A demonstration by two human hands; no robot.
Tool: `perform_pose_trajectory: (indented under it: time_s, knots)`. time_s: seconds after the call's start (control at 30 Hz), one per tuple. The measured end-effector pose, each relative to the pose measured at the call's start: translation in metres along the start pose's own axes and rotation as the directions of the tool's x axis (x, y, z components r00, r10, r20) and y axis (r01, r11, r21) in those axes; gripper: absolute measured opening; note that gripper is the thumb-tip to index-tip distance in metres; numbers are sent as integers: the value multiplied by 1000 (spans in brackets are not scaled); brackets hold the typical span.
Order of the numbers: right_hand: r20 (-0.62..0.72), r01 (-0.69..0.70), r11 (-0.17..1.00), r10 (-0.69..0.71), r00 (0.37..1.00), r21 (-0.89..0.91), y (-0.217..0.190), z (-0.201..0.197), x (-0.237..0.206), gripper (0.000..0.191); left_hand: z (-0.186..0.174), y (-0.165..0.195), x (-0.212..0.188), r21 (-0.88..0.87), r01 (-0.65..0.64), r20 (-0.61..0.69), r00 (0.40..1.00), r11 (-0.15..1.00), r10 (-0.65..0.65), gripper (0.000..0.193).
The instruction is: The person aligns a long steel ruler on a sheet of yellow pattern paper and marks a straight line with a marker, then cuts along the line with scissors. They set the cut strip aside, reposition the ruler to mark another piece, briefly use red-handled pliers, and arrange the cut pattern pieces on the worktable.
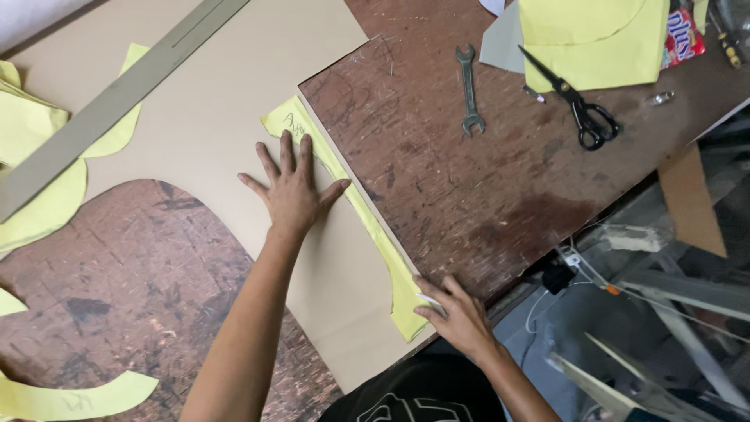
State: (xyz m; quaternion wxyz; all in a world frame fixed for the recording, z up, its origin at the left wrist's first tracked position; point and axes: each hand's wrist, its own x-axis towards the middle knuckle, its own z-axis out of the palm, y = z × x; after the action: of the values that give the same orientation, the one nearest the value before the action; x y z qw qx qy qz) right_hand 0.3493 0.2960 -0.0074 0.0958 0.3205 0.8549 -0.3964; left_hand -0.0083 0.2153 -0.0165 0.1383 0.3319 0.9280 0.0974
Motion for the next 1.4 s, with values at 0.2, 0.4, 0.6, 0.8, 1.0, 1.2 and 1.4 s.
perform_pose_trajectory:
  time_s: [0.2, 0.4, 0.6, 0.8, 1.0, 1.2, 1.4]
  knots:
    - [-483, 93, 996, -85, 872, -7, 24, -50, 101, 25, 1, 0, 0, -22, 3, -9, 1000, 1000, -4, 114]
    - [-625, -94, 986, -15, 780, -140, 20, -129, 254, 58, 1, -3, 1, -17, 6, -9, 1000, 1000, -6, 113]
    - [-575, -214, 951, 49, 817, -223, 19, -155, 324, 48, -4, -5, 5, -20, 32, -23, 999, 999, -32, 113]
    - [-436, -162, 968, 231, 870, 191, 21, -155, 322, 29, -9, -6, 11, -9, 66, 19, 998, 998, -66, 128]
    - [-397, -202, 976, 157, 904, -75, -1, -137, 311, 27, -10, -8, 13, 4, 100, 59, 993, 995, -100, 130]
    - [-199, -75, 926, 157, 967, 369, -48, -113, 290, 23, -15, -9, 12, -10, 112, 61, 992, 994, -111, 132]
    - [57, -95, 915, 79, 995, 393, -133, -29, 294, 33, -20, -9, 14, 14, 114, 70, 991, 993, -115, 137]
